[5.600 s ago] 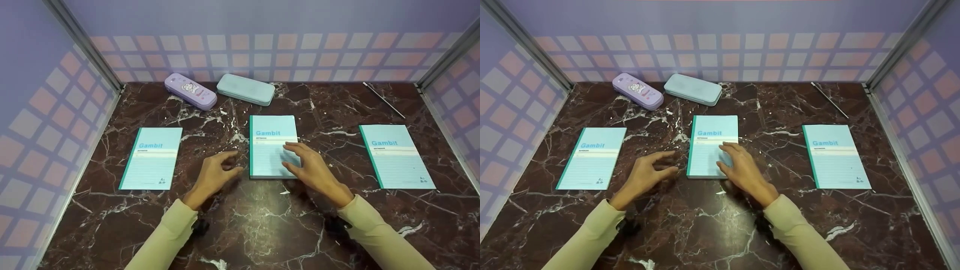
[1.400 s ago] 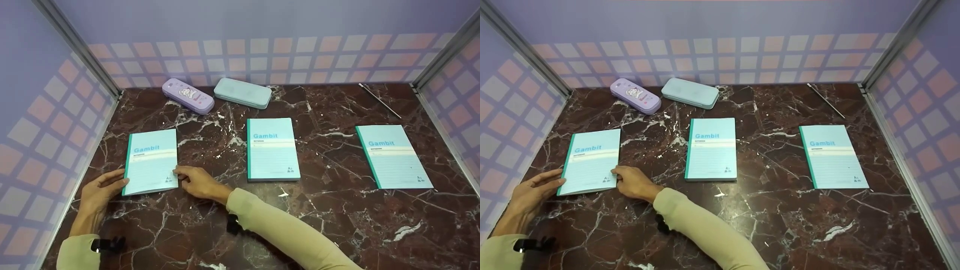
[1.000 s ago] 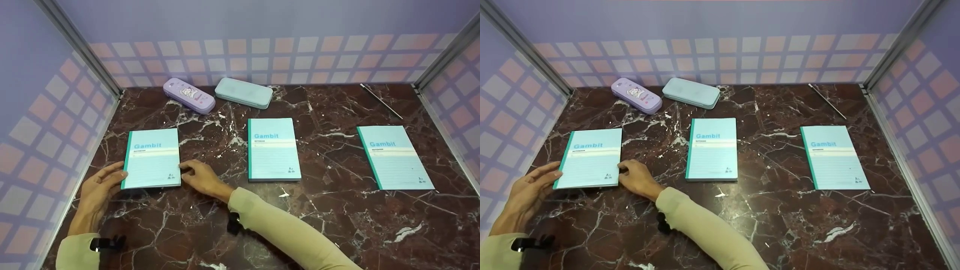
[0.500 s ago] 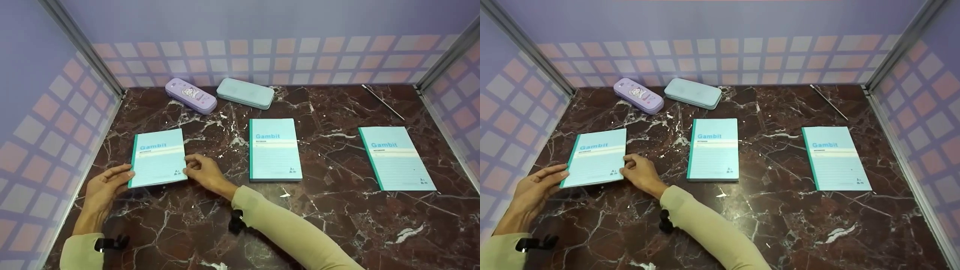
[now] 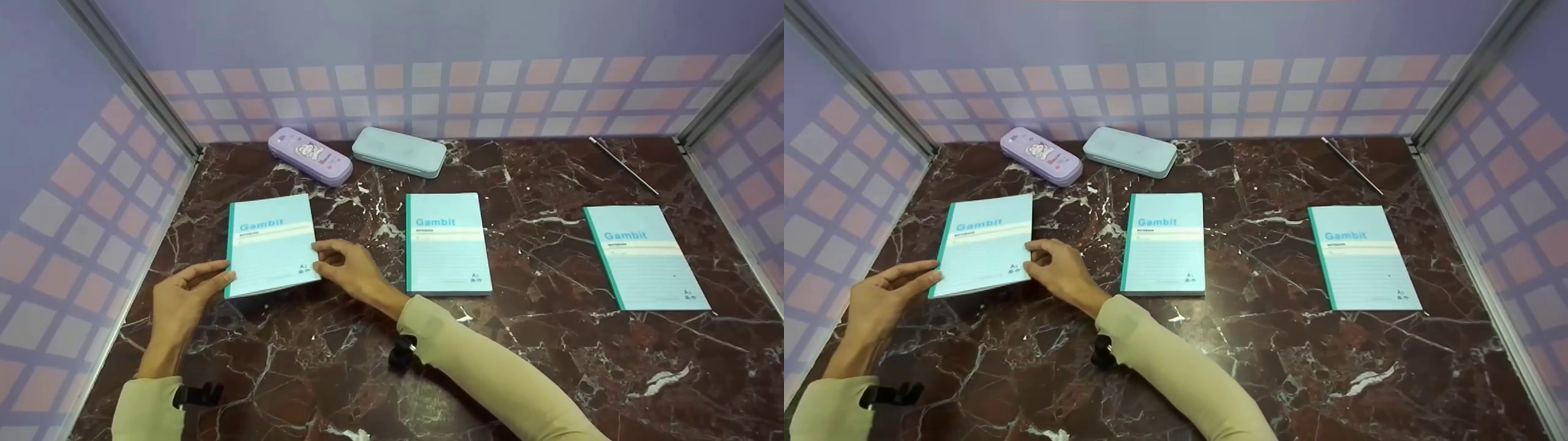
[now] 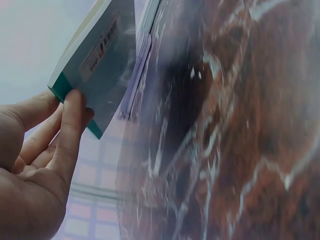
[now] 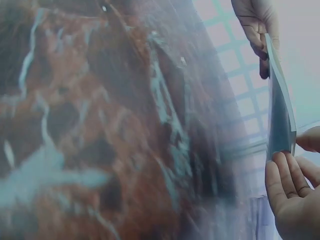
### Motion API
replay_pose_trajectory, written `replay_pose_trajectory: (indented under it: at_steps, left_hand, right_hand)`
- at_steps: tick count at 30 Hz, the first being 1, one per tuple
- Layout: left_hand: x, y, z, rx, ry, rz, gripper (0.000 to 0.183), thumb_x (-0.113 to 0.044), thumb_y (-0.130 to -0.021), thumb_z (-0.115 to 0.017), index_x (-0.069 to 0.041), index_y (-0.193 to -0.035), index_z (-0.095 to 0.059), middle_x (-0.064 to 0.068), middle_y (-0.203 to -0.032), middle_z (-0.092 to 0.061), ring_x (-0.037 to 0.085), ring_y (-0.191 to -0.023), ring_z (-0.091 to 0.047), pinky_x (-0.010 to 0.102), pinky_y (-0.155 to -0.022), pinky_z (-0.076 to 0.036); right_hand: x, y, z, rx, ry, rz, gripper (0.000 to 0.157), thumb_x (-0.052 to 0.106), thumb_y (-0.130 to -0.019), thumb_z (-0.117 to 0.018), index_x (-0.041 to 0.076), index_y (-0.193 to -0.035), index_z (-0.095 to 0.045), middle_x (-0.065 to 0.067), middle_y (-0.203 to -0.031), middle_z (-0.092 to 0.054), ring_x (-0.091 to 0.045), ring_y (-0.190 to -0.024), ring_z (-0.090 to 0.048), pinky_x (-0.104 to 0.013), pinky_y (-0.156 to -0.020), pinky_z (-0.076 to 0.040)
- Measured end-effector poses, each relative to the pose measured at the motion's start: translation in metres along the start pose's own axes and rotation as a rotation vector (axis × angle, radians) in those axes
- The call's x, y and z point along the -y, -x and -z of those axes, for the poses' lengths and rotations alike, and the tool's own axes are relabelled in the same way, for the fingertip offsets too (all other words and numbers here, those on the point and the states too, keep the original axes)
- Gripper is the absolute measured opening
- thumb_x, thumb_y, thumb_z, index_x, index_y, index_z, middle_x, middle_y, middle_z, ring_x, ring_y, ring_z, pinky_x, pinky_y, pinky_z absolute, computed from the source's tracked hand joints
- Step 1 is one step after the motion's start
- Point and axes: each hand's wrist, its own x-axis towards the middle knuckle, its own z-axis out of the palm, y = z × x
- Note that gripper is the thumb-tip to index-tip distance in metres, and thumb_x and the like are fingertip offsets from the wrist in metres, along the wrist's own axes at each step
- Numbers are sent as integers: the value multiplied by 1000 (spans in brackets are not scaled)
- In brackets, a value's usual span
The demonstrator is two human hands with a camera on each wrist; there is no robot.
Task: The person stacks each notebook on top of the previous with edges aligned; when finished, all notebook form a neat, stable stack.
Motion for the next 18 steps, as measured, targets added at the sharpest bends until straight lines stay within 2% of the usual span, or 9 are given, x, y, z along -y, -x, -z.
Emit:
replay_pose_trajectory:
  at_steps: [3, 10, 18]
  left_hand:
    - [-8, 2, -6, -3, 22, -28, 44, -23, -94, -85, 2, -129, -74, -8, -97, -80, 7, -88, -75, 21, -80, -62]
    - [-22, 8, -19, 58, -41, -168, 40, -19, -98, -81, 3, -130, -73, -5, -99, -80, 9, -84, -75, 23, -79, -62]
    - [-34, 8, -37, 137, -5, -194, 38, -14, -96, -82, 1, -130, -74, 13, -111, -79, 11, -87, -74, 26, -81, -62]
  right_hand:
    - [6, 2, 10, -6, -13, 23, 38, 3, -97, -76, 2, -134, -70, -5, -113, -72, -14, -100, -69, -23, -93, -57]
    - [13, 8, 36, -13, 15, 95, 39, 3, -98, -75, 0, -136, -68, -9, -114, -71, -18, -101, -69, -25, -93, -58]
    - [15, 19, 63, -35, 31, 128, 38, 3, -98, -75, -2, -135, -69, -9, -112, -70, -19, -99, -68, -30, -91, -60]
